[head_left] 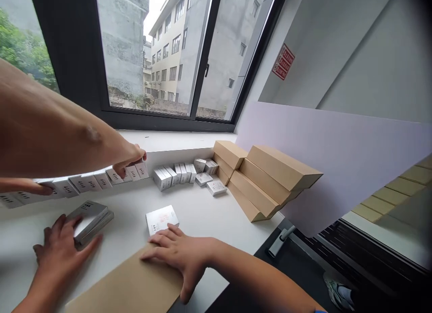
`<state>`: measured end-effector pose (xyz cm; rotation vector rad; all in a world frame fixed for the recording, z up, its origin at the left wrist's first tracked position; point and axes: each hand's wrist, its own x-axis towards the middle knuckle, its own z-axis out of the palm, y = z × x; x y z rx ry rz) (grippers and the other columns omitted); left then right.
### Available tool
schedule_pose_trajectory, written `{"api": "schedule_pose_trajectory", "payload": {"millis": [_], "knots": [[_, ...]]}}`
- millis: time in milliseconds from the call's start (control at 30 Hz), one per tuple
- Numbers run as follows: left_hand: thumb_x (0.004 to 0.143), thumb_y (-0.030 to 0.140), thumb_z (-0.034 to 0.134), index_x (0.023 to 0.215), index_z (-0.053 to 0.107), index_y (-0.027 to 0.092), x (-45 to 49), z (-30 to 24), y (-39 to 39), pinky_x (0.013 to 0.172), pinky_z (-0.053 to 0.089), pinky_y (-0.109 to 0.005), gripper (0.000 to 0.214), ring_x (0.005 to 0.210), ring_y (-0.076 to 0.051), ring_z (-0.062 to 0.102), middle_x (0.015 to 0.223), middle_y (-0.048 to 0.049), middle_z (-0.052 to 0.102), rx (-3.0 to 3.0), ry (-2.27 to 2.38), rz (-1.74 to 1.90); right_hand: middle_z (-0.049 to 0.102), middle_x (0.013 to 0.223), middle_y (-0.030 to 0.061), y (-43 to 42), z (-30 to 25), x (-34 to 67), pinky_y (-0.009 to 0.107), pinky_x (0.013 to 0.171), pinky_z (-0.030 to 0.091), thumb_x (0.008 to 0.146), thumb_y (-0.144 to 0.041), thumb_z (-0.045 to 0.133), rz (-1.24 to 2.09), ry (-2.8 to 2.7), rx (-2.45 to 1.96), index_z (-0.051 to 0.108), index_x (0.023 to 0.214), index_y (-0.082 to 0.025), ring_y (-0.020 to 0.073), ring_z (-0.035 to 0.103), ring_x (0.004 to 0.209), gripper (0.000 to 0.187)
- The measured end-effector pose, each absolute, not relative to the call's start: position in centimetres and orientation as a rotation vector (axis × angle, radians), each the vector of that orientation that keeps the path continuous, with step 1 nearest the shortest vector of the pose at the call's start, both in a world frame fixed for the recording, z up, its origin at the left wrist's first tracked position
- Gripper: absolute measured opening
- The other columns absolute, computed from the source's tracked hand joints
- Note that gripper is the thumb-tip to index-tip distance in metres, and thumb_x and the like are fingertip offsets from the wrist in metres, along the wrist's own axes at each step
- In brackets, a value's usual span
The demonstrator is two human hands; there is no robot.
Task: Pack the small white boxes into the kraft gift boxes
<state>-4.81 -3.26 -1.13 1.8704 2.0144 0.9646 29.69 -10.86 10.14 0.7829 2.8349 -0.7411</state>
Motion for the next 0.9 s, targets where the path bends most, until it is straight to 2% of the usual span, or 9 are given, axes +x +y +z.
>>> {"api": "schedule_pose_trajectory", "payload": {"millis": [100, 200, 367, 467, 533, 633, 700, 767, 900], "knots": [[0.081, 0.066, 0.06, 0.137, 0.045, 0.025, -5.4, -0.1, -3.6, 0.115, 0.036, -0.063, 0.071, 0.148, -0.046, 0.036, 0.155, -0.0191, 0.037, 1.845, 2.139, 0.935, 0.01, 0.172, 0.0179, -10.2, 10.1, 31.4, 0.064, 0.123, -0.005, 0.058, -0.043, 0.094, -0.805, 2.779, 0.927, 0.026, 0.162, -0.035, 0.0431, 0.003, 0.159, 0.125], [0.077, 0.067, 0.065, 0.137, 0.046, 0.024, -6.0, 0.6, -3.8, 0.103, 0.05, -0.059, 0.076, 0.137, -0.045, 0.05, 0.139, -0.0169, 0.053, 1.69, 2.09, 0.918, 0.007, 0.173, 0.0129, -10.1, 9.9, 31.9, 0.063, 0.124, -0.008, 0.057, -0.044, 0.096, -0.837, 2.784, 0.982, 0.03, 0.16, -0.041, 0.0426, 0.0, 0.159, 0.123], [0.067, 0.063, 0.076, 0.125, 0.055, 0.021, -6.8, 0.8, -4.3, 0.1, 0.052, -0.056, 0.075, 0.123, -0.043, 0.06, 0.133, -0.0173, 0.059, 1.672, 1.907, 0.942, 0.02, 0.171, 0.013, -10.4, 9.7, 31.8, 0.062, 0.124, -0.01, 0.046, -0.059, 0.098, -0.996, 2.844, 1.069, 0.039, 0.157, -0.038, 0.0412, 0.006, 0.159, 0.128], [0.063, 0.061, 0.079, 0.125, 0.056, 0.024, -7.6, 0.6, -5.2, 0.096, 0.055, -0.049, 0.075, 0.111, -0.038, 0.067, 0.128, -0.0134, 0.065, 1.675, 1.731, 0.86, 0.023, 0.171, 0.0091, -10.0, 9.6, 32.5, 0.063, 0.126, 0.0, 0.045, -0.064, 0.096, -1.154, 2.83, 1.133, 0.04, 0.156, -0.037, 0.0412, 0.002, 0.16, 0.127], [0.065, 0.062, 0.079, 0.127, 0.055, 0.026, -8.1, 0.5, -5.9, 0.098, 0.055, -0.045, 0.076, 0.113, -0.035, 0.067, 0.13, -0.0114, 0.065, 1.661, 1.654, 0.835, 0.03, 0.168, 0.0081, -9.2, 9.3, 33.6, 0.059, 0.128, 0.01, 0.059, -0.068, 0.089, -1.238, 2.895, 1.258, 0.045, 0.154, -0.034, 0.0378, 0.007, 0.16, 0.11], [0.066, 0.061, 0.08, 0.13, 0.055, 0.025, -8.2, 0.6, -6.7, 0.111, 0.046, -0.048, 0.078, 0.129, -0.037, 0.058, 0.139, -0.0125, 0.06, 1.646, 1.615, 0.886, 0.043, 0.16, 0.0097, -7.0, 8.5, 35.2, 0.055, 0.126, 0.024, 0.091, -0.067, 0.059, -1.284, 2.869, 1.831, 0.048, 0.149, -0.029, 0.0306, 0.029, 0.155, 0.07], [0.066, 0.06, 0.081, 0.133, 0.055, 0.024, -7.9, 0.7, -6.8, 0.118, 0.039, -0.05, 0.08, 0.137, -0.039, 0.051, 0.145, -0.0127, 0.056, 1.646, 1.62, 0.928, 0.044, 0.16, 0.01, -5.2, 7.9, 35.9, 0.057, 0.124, 0.029, 0.098, -0.056, 0.051, -1.283, 2.706, 2.096, 0.045, 0.15, -0.03, 0.03, 0.034, 0.152, 0.059], [0.068, 0.059, 0.08, 0.136, 0.054, 0.026, -7.6, 0.8, -6.9, 0.119, 0.038, -0.049, 0.079, 0.137, -0.039, 0.051, 0.147, -0.012, 0.055, 1.639, 1.626, 0.935, 0.043, 0.161, 0.0084, -3.5, 7.4, 36.0, 0.058, 0.123, 0.031, 0.093, -0.042, 0.061, -1.329, 2.628, 2.032, 0.048, 0.149, -0.031, 0.031, 0.034, 0.153, 0.059], [0.067, 0.056, 0.081, 0.137, 0.056, 0.028, -7.1, 0.9, -6.9, 0.117, 0.042, -0.048, 0.079, 0.135, -0.04, 0.053, 0.145, -0.0108, 0.058, 1.581, 1.615, 0.954, 0.046, 0.159, 0.0049, -0.8, 7.7, 34.8, 0.052, 0.123, 0.035, 0.074, -0.024, 0.077, -1.406, 2.627, 1.61, 0.054, 0.147, -0.031, 0.0314, 0.04, 0.15, 0.077]]}}
